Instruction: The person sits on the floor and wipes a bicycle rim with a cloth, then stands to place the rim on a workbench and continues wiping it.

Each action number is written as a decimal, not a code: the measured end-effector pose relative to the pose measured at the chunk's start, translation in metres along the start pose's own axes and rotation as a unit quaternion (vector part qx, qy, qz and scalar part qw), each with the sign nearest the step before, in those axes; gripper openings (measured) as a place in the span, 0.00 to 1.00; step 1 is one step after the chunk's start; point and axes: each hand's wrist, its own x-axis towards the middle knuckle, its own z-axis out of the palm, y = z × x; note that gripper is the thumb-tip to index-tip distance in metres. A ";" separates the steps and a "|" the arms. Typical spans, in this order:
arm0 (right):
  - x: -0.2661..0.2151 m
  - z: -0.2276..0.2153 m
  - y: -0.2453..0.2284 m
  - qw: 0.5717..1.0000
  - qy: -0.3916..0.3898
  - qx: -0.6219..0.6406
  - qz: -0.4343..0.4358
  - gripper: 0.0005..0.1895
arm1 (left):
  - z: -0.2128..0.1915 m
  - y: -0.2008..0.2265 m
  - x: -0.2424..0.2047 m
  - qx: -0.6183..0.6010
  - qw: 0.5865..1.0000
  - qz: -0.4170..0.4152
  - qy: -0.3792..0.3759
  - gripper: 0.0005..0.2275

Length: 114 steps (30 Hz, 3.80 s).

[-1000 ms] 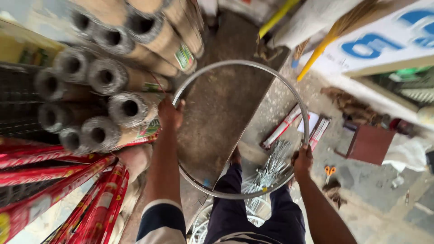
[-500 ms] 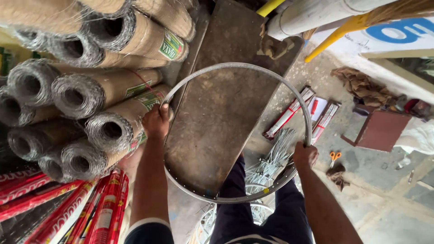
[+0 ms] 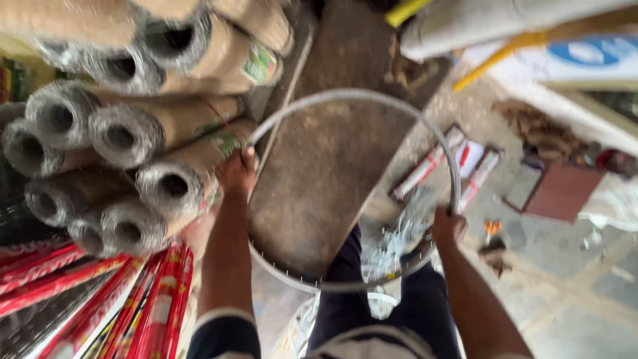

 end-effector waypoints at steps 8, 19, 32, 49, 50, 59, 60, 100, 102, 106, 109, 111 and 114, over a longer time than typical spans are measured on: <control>0.010 0.006 -0.014 0.996 0.075 -0.024 -0.038 0.26 | -0.001 0.002 0.018 0.012 1.000 0.005 -0.013 0.23; 0.002 0.011 -0.008 0.997 0.048 0.051 -0.039 0.23 | -0.011 0.004 0.001 -0.042 0.998 0.026 0.029 0.18; 0.010 0.013 -0.029 0.992 0.037 0.118 -0.038 0.28 | -0.011 0.013 0.020 -0.020 0.999 0.031 0.026 0.20; -0.025 -0.224 -0.104 0.767 -0.289 0.560 -0.122 0.09 | -0.104 0.217 -0.249 -0.421 0.754 0.346 -0.367 0.21; -0.038 -0.248 -0.122 0.754 -0.299 0.572 -0.121 0.09 | -0.130 0.231 -0.266 -0.417 0.744 0.348 -0.389 0.23; -0.105 -0.261 -0.233 0.782 -0.220 0.389 -0.435 0.20 | -0.265 0.294 -0.255 -0.549 0.783 0.193 -0.220 0.15; -0.104 -0.235 -0.237 0.679 -0.339 0.438 -0.482 0.19 | -0.271 0.297 -0.246 -0.603 0.751 0.184 -0.196 0.14; -0.208 -0.181 -0.156 0.660 -0.297 -0.200 -0.660 0.21 | -0.287 0.314 -0.194 -0.725 0.675 0.109 -0.081 0.16; -0.214 -0.160 -0.142 0.679 -0.283 -0.180 -0.653 0.21 | -0.288 0.316 -0.190 -0.727 0.674 0.110 -0.072 0.17; -0.220 -0.166 -0.143 0.740 -0.335 -0.252 -0.526 0.24 | -0.291 0.317 -0.196 -0.706 0.696 0.110 -0.079 0.17; -0.213 -0.212 -0.171 0.726 -0.288 -0.274 -0.561 0.29 | -0.292 0.318 -0.204 -0.707 0.694 0.111 -0.081 0.17; -0.210 -0.232 -0.180 0.698 -0.263 -0.125 -0.654 0.23 | -0.293 0.318 -0.208 -0.693 0.709 0.101 -0.080 0.17; -0.215 -0.219 -0.171 0.681 -0.293 -0.119 -0.661 0.21 | -0.296 0.316 -0.206 -0.724 0.674 0.117 -0.083 0.18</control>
